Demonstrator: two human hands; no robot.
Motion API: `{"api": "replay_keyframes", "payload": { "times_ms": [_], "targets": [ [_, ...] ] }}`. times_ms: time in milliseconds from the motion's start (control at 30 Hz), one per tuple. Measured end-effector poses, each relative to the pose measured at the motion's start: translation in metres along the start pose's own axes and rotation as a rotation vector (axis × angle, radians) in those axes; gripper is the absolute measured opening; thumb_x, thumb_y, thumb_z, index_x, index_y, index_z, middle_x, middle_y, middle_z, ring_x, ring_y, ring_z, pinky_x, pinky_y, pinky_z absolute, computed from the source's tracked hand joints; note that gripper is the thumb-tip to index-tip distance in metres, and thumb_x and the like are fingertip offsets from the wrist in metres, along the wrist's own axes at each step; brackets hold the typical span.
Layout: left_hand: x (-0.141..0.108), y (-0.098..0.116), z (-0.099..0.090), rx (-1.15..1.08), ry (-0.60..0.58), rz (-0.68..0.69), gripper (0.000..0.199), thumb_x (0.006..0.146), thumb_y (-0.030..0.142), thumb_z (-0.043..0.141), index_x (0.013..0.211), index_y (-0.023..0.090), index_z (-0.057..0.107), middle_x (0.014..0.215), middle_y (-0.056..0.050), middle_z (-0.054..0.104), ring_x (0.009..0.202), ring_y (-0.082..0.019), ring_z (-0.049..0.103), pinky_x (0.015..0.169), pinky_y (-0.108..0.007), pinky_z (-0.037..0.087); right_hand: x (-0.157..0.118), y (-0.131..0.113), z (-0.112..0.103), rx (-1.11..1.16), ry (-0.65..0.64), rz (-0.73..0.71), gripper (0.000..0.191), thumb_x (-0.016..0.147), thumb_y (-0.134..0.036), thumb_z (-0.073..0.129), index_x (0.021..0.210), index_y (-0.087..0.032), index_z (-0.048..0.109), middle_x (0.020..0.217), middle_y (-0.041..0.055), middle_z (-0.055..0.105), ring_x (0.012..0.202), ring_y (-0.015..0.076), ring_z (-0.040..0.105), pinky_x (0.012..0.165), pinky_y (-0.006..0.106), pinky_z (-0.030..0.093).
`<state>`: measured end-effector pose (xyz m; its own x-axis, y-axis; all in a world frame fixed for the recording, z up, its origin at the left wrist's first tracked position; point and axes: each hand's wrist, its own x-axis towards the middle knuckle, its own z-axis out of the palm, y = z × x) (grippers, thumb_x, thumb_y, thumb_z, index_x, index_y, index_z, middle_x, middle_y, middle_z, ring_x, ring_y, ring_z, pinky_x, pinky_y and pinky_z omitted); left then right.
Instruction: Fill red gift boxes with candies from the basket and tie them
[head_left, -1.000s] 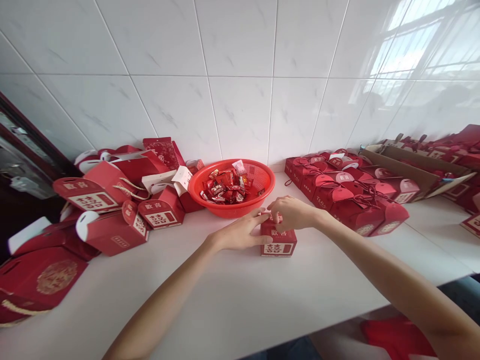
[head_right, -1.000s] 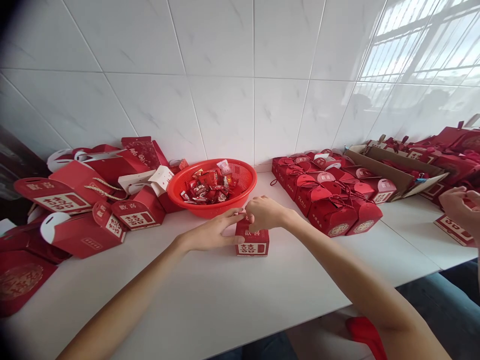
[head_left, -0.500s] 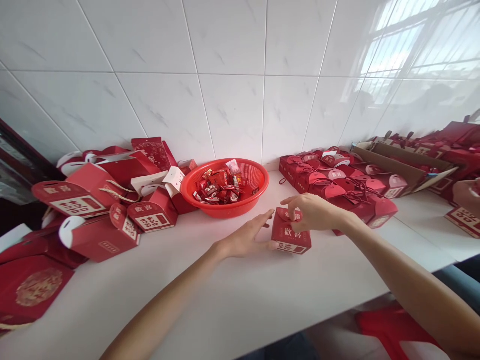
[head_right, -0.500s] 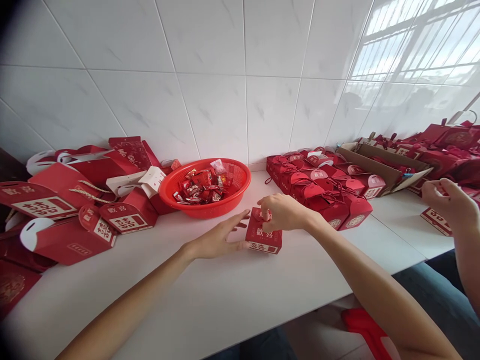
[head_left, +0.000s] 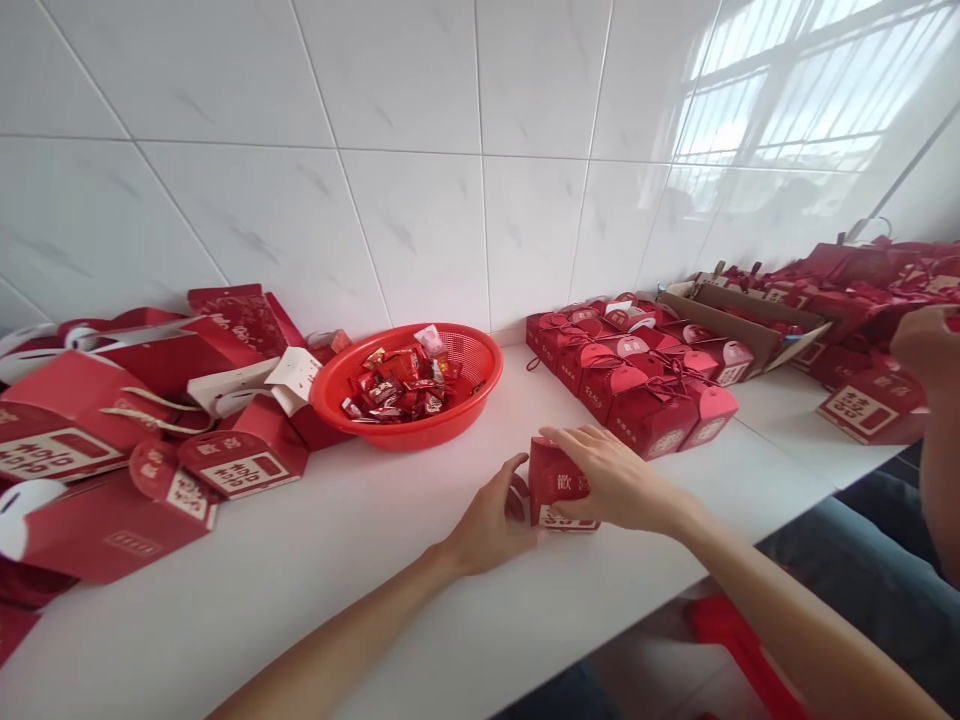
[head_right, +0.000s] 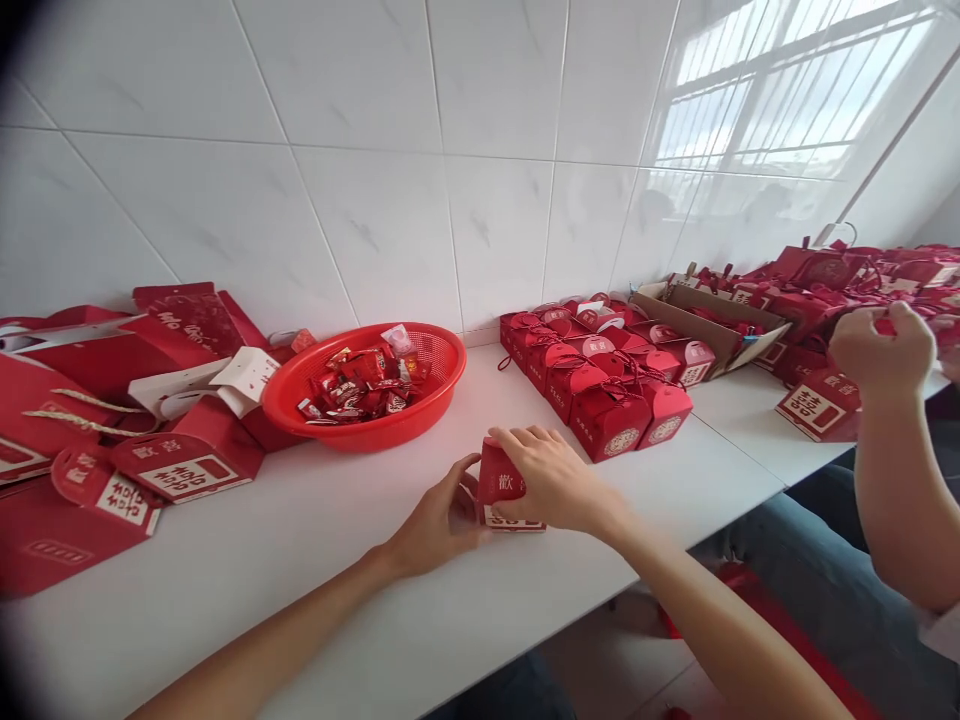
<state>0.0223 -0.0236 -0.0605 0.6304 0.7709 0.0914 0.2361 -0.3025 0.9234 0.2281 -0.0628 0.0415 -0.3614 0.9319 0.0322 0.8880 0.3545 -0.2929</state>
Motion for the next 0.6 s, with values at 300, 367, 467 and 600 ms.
{"api": "replay_keyframes", "payload": {
  "times_ms": [300, 367, 467, 600],
  "targets": [
    [-0.010, -0.005, 0.004, 0.105, -0.052, -0.031, 0.069, 0.078, 0.031, 0.067, 0.142, 0.026, 0.041, 0.113, -0.005, 0.061, 0.089, -0.018, 0.060, 0.091, -0.041, 0.052, -0.102, 0.057, -0.055, 0.305, 0.062, 0.102, 0.078, 0.069, -0.030, 0.076, 0.144, -0.030, 0.053, 0.142, 0.0119, 0.060, 0.129, 0.0340, 0.058, 0.100, 0.044, 0.055],
    [-0.009, -0.006, 0.004, 0.112, -0.057, -0.039, 0.068, 0.078, 0.032, 0.067, 0.142, 0.025, 0.043, 0.113, -0.006, 0.062, 0.089, -0.018, 0.060, 0.092, -0.042, 0.052, -0.128, 0.083, -0.070, 0.374, 0.147, 0.234, 0.074, 0.068, -0.030, 0.078, 0.139, -0.033, 0.057, 0.145, 0.0117, 0.058, 0.129, 0.0346, 0.059, 0.089, 0.038, 0.061],
    [-0.009, -0.006, 0.003, 0.112, -0.058, -0.034, 0.067, 0.078, 0.034, 0.066, 0.141, 0.024, 0.045, 0.113, -0.007, 0.063, 0.089, -0.019, 0.059, 0.092, -0.042, 0.052, -0.153, 0.123, -0.089, 0.365, 0.290, 0.447, 0.072, 0.054, -0.031, 0.088, 0.124, -0.033, 0.067, 0.139, 0.0123, 0.062, 0.129, 0.0377, 0.058, 0.088, 0.036, 0.060],
    [-0.009, -0.006, 0.003, 0.118, -0.058, -0.027, 0.066, 0.078, 0.035, 0.066, 0.140, 0.022, 0.047, 0.112, -0.007, 0.064, 0.089, -0.019, 0.060, 0.091, -0.042, 0.052, -0.149, 0.167, -0.109, 0.374, 0.349, 0.725, 0.069, 0.055, -0.020, 0.081, 0.121, -0.026, 0.066, 0.134, 0.0163, 0.064, 0.110, 0.0343, 0.069, 0.077, 0.033, 0.059]
  ]
}}
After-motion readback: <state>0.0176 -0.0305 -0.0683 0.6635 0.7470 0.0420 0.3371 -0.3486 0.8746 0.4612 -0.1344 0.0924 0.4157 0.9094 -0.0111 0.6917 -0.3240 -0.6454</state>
